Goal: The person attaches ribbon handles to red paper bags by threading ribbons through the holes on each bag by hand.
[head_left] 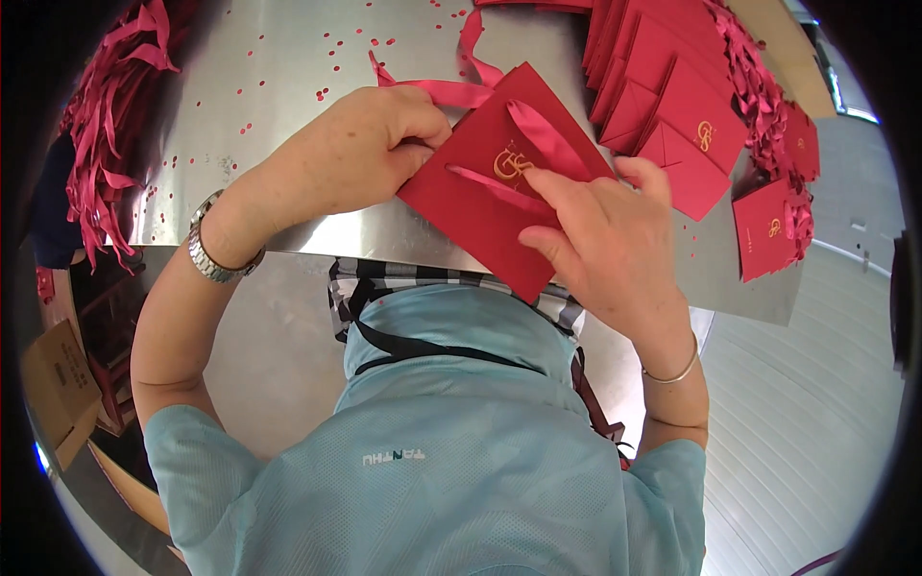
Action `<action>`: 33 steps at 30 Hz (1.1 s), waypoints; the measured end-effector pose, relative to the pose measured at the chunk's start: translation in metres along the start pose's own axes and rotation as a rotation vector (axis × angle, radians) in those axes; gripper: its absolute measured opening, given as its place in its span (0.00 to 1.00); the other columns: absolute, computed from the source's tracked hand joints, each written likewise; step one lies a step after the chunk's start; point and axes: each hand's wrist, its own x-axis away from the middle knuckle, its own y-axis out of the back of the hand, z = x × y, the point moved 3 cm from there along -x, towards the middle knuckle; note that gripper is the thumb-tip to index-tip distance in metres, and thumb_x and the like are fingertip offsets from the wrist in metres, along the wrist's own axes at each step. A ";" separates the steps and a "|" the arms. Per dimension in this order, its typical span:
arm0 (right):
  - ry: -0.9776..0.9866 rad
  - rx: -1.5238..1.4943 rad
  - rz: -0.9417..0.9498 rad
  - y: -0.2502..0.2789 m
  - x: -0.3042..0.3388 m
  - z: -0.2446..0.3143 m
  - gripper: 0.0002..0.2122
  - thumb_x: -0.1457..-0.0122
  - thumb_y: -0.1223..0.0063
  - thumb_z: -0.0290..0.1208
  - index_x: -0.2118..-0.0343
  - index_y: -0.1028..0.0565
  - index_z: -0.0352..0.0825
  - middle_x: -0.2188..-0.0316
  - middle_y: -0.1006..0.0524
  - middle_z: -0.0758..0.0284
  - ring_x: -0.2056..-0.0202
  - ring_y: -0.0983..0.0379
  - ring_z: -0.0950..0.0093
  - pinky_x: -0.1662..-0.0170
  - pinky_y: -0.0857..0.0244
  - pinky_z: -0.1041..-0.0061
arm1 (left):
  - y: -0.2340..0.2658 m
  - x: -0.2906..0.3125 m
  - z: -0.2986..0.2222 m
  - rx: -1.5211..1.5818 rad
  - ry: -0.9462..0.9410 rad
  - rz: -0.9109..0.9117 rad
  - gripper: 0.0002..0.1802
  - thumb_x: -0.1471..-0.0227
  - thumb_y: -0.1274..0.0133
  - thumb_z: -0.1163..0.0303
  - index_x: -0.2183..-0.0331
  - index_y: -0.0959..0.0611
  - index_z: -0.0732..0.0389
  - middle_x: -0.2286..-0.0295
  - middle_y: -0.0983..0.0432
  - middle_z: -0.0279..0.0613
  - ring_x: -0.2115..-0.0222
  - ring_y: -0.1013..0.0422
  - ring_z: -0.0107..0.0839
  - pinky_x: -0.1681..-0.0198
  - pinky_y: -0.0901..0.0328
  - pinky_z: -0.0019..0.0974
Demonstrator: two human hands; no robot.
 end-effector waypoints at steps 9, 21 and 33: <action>-0.222 -0.317 -0.345 -0.032 0.036 0.003 0.35 0.55 0.34 0.30 0.44 0.37 0.25 0.48 0.32 0.52 0.53 0.31 0.57 0.48 0.38 0.61 | 0.002 0.001 -0.007 -0.165 -0.035 -0.018 0.06 0.57 0.52 0.84 0.72 0.22 0.67 0.74 0.27 0.46 0.73 0.29 0.43 0.68 0.34 0.39; -0.323 -0.329 -0.118 -0.036 0.027 0.002 0.40 0.55 0.33 0.28 0.39 0.42 0.29 0.46 0.34 0.52 0.52 0.31 0.56 0.50 0.33 0.65 | 0.044 0.042 0.018 -0.446 0.146 -0.205 0.02 0.53 0.49 0.80 0.73 0.23 0.67 0.74 0.29 0.46 0.72 0.31 0.44 0.67 0.37 0.39; 0.216 -0.252 -0.227 -0.026 -0.040 -0.036 0.09 0.56 0.37 0.23 0.68 0.22 0.34 0.60 0.26 0.66 0.63 0.29 0.68 0.61 0.32 0.72 | 0.040 0.046 0.018 -0.393 0.151 -0.232 0.05 0.49 0.51 0.74 0.71 0.21 0.63 0.72 0.24 0.47 0.69 0.29 0.48 0.64 0.34 0.45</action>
